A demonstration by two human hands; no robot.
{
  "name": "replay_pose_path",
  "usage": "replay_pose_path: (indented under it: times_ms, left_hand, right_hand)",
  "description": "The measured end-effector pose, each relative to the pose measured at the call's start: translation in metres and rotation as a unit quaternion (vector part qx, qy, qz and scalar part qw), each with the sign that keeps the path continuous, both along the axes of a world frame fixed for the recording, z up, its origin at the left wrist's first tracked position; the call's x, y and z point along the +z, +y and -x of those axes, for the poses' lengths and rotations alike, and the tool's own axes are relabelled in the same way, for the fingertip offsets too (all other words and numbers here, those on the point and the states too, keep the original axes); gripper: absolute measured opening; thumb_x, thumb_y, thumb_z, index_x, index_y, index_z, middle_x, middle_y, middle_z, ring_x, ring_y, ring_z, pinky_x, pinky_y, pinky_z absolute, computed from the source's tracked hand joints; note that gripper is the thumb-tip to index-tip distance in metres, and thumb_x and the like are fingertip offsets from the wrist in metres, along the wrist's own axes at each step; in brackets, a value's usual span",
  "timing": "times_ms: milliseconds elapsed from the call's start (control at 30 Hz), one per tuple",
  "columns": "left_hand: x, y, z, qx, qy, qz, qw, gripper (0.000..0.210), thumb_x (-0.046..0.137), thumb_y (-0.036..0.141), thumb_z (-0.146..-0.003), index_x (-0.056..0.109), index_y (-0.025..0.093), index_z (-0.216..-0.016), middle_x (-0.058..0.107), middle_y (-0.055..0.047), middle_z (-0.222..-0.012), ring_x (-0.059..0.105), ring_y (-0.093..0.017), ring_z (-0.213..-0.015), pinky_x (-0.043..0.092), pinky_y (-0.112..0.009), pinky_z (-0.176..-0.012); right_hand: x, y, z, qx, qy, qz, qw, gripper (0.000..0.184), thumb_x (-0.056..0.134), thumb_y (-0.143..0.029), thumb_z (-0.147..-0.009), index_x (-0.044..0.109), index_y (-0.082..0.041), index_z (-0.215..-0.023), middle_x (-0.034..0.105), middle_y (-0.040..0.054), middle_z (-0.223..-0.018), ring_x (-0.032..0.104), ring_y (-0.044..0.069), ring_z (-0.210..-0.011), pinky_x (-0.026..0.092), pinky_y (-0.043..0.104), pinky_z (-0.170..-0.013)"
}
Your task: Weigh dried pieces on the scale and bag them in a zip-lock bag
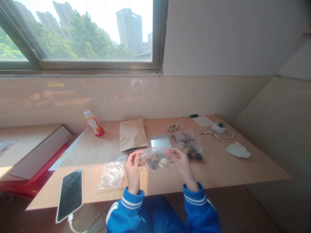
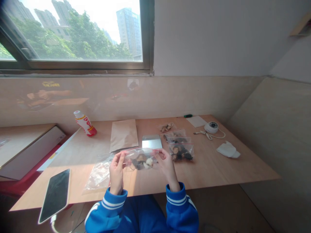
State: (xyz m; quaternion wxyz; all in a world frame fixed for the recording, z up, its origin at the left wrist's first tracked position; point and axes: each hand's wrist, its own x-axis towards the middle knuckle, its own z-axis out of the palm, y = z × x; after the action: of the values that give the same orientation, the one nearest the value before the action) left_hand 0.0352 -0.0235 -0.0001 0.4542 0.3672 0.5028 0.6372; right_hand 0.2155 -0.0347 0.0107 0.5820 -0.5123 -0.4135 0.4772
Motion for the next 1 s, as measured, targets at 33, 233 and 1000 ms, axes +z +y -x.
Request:
replay_pose_path:
  times_ms: [33,233,1000]
  left_hand:
    - [0.000,0.001,0.002,-0.002,-0.007,0.006,1.000,0.039,0.063,0.051,-0.074,0.065,0.016,-0.090,0.068,-0.005,-0.088,0.064,-0.016,-0.075,0.053,-0.026,-0.062]
    - [0.005,0.002,0.012,-0.012,0.003,0.017,1.000,0.040,0.065,0.050,-0.074,0.068,0.016,-0.094,0.071,-0.007,-0.095,0.066,-0.019,-0.086,0.053,-0.031,-0.078]
    - [0.012,-0.009,0.004,-0.020,0.020,-0.018,0.999,0.029,0.067,0.044,-0.075,0.062,0.016,-0.084,0.069,-0.004,-0.085,0.070,-0.020,-0.077,0.056,-0.033,-0.075]
  right_hand:
    - [0.000,-0.001,-0.002,0.013,-0.005,-0.003,1.000,0.042,0.071,-0.057,-0.067,0.067,-0.018,-0.084,0.075,0.0102,-0.086,0.070,0.027,-0.082,0.057,0.038,-0.070]
    - [0.001,-0.004,-0.008,0.037,-0.043,-0.023,0.998,0.035,0.067,-0.050,-0.074,0.072,-0.018,-0.088,0.074,0.0086,-0.095,0.068,0.026,-0.094,0.052,0.039,-0.087]
    - [-0.011,-0.003,-0.005,-0.089,-0.001,-0.037,0.995,0.036,0.070,-0.052,-0.071,0.067,-0.018,-0.084,0.074,0.0092,-0.088,0.069,0.026,-0.084,0.053,0.040,-0.080]
